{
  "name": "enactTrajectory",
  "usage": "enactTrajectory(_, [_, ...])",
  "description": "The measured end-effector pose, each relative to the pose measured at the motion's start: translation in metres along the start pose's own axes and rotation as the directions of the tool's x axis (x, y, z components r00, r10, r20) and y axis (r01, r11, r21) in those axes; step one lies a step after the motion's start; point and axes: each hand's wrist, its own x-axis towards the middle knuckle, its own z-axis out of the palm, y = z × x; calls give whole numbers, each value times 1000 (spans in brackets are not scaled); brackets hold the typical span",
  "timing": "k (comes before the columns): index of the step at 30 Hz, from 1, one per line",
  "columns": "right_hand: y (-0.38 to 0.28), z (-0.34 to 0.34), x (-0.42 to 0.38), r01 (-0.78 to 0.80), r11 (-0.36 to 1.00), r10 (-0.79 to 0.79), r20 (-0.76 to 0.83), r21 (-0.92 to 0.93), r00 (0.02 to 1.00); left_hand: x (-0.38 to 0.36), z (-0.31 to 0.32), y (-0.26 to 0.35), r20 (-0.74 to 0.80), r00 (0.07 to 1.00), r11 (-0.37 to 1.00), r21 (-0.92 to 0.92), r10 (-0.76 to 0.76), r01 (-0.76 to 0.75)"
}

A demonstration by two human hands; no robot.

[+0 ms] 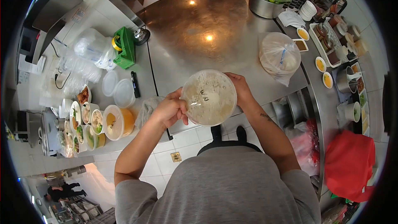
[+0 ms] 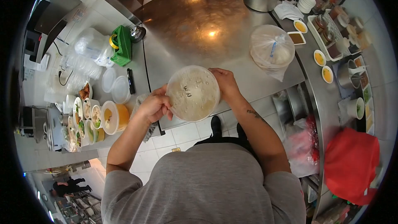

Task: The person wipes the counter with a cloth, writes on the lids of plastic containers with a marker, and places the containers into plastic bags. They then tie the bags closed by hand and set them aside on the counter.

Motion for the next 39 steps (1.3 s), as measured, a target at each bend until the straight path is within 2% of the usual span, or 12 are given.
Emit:
enactTrajectory(6, [-3, -6, -8, 48, 955, -39, 39, -293, 999, 14, -7, -17, -1, 1000, 999, 21, -24, 24])
enactTrajectory(9, [-7, -3, -24, 142, 964, -146, -4, -224, 989, 9, -2, -17, -17, 1000, 1000, 6, -18, 18])
enactTrajectory(13, [10, -26, -51, 51, 886, -88, -58, -460, 994, 0, -10, -19, -12, 1000, 999, -49, 0, 0])
enactTrajectory(16, [21, -34, -70, 49, 861, -64, -11, -507, 998, 3, -29, -55, -321, 931, 982, 127, 174, -140])
enactTrajectory(18, [19, -37, -76, 12, 823, 3, 26, -567, 1000, 13, -30, -91, -339, 909, 936, 328, 243, -128])
enactTrajectory(19, [16, -32, -78, -23, 872, 25, -3, -489, 1000, 14, -18, -95, -341, 897, 897, 425, 280, -118])
enactTrajectory(23, [16, -24, -84, -141, 965, 131, -59, -221, 990, 28, -19, -109, -336, 902, 962, 126, 272, -243])
enactTrajectory(26, [-1, -9, -91, -135, 983, 125, -86, -122, 988, 13, -14, -97, -233, 961, 919, -325, 150, -222])
enactTrajectory(27, [-7, -3, -95, -124, 988, 115, -105, -91, 988, 11, -14, -98, -223, 963, 912, -344, 153, -224])
enactTrajectory(33, [-29, -4, -78, 87, 843, -139, -57, -530, 989, 4, -16, -88, -151, 978, 903, -384, 146, -194])
enactTrajectory(36, [-45, 1, -53, -129, 911, 76, -148, -391, 986, 10, -18, -77, -183, 974, 926, -327, 131, -186])
enactTrajectory(39, [-50, 10, -25, -204, 905, 218, -5, -373, 976, 23, -18, -70, -227, 949, 936, -225, 221, -272])
